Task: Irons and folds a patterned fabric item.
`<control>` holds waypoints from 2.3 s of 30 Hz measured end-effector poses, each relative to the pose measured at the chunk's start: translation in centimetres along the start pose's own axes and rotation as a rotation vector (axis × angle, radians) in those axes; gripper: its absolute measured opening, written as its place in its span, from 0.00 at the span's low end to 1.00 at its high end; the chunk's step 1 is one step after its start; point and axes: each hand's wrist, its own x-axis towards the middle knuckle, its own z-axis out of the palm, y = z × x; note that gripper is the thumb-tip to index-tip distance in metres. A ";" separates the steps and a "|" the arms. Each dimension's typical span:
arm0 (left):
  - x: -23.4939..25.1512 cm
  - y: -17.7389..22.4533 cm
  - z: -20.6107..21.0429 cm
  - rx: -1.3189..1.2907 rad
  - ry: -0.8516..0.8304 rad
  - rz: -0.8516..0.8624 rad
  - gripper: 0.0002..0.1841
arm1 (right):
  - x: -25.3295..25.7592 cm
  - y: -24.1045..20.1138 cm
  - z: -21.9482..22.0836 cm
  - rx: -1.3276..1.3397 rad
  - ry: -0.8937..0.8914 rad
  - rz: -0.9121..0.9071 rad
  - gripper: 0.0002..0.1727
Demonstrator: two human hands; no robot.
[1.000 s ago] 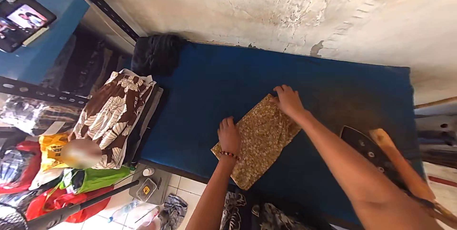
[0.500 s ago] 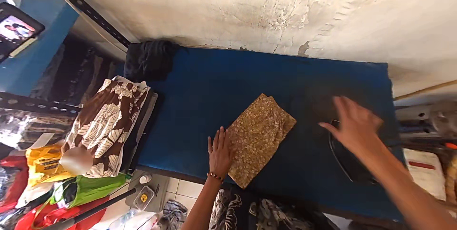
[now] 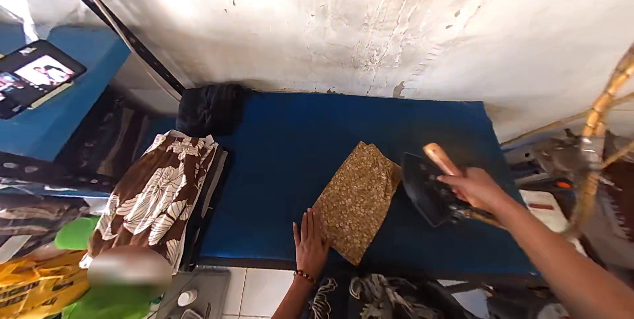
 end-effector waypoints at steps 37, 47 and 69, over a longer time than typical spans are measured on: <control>-0.1 -0.5 1.1 0.195 -0.067 0.034 0.40 | 10.4 -5.0 3.9 -0.238 -0.018 -0.346 0.20; -1.9 8.1 -0.1 -0.587 0.174 -0.889 0.32 | 17.0 -2.2 -2.8 -0.237 0.073 -0.144 0.23; 0.3 8.5 1.1 -0.817 0.015 -1.217 0.31 | 12.2 -8.2 3.1 -0.326 -0.078 -0.205 0.26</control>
